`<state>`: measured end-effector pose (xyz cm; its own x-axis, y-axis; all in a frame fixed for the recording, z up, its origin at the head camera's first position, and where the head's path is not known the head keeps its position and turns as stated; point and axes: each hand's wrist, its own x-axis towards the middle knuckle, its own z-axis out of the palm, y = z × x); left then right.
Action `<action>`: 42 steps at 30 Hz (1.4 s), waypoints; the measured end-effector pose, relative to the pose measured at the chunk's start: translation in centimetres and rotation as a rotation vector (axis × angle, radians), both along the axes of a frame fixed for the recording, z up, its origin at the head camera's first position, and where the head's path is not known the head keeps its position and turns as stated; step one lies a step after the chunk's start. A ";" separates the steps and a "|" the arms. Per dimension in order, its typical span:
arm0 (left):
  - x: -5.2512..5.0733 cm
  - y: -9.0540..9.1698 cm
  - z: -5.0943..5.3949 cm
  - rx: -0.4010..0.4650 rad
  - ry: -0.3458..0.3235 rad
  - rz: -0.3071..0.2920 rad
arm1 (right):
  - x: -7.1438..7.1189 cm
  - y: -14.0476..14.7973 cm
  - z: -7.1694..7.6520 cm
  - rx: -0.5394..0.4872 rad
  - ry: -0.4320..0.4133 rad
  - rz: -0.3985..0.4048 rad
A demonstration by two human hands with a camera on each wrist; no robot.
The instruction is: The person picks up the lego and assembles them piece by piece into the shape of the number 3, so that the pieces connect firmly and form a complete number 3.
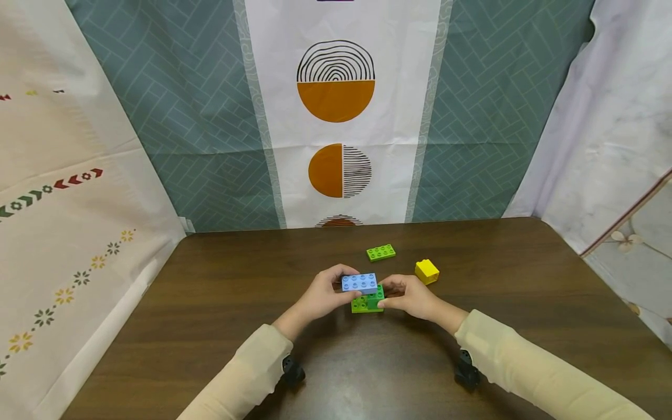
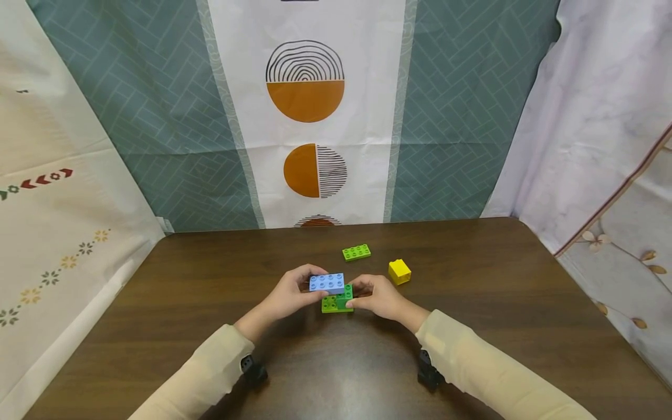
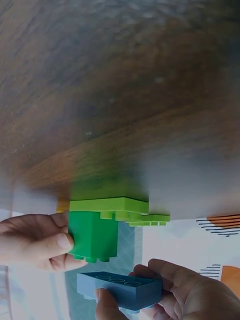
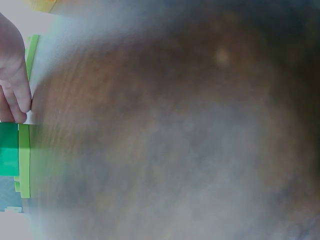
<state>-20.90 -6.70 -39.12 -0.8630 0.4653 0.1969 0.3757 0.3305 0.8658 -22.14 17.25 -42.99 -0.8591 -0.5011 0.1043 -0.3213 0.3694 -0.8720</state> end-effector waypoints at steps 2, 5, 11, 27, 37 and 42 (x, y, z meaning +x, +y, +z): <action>0.0 0.1 -0.1 0.006 0.004 -0.010 | 0.0 0.0 0.0 0.004 0.000 -0.001; -0.3 0.3 -0.6 -0.006 0.008 -0.015 | 0.0 0.0 0.1 0.005 0.003 -0.005; -0.7 0.4 -1.4 -0.012 0.024 -0.023 | 0.0 0.0 -0.1 -0.015 0.007 0.001; -0.8 1.2 -1.7 0.016 0.012 -0.063 | 0.0 0.0 -0.2 -0.014 0.001 -0.003; -0.7 1.7 -1.5 0.007 -0.022 0.008 | 0.0 -0.1 -0.1 -0.006 0.010 -0.003; -0.7 1.9 -1.6 -0.010 -0.007 0.030 | -0.1 0.0 -0.2 -0.006 0.013 0.001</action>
<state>-21.57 -4.82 -40.74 -0.8781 0.4406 0.1863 0.3592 0.3500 0.8651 -22.20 17.24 -43.14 -0.8573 -0.5010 0.1184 -0.3329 0.3642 -0.8698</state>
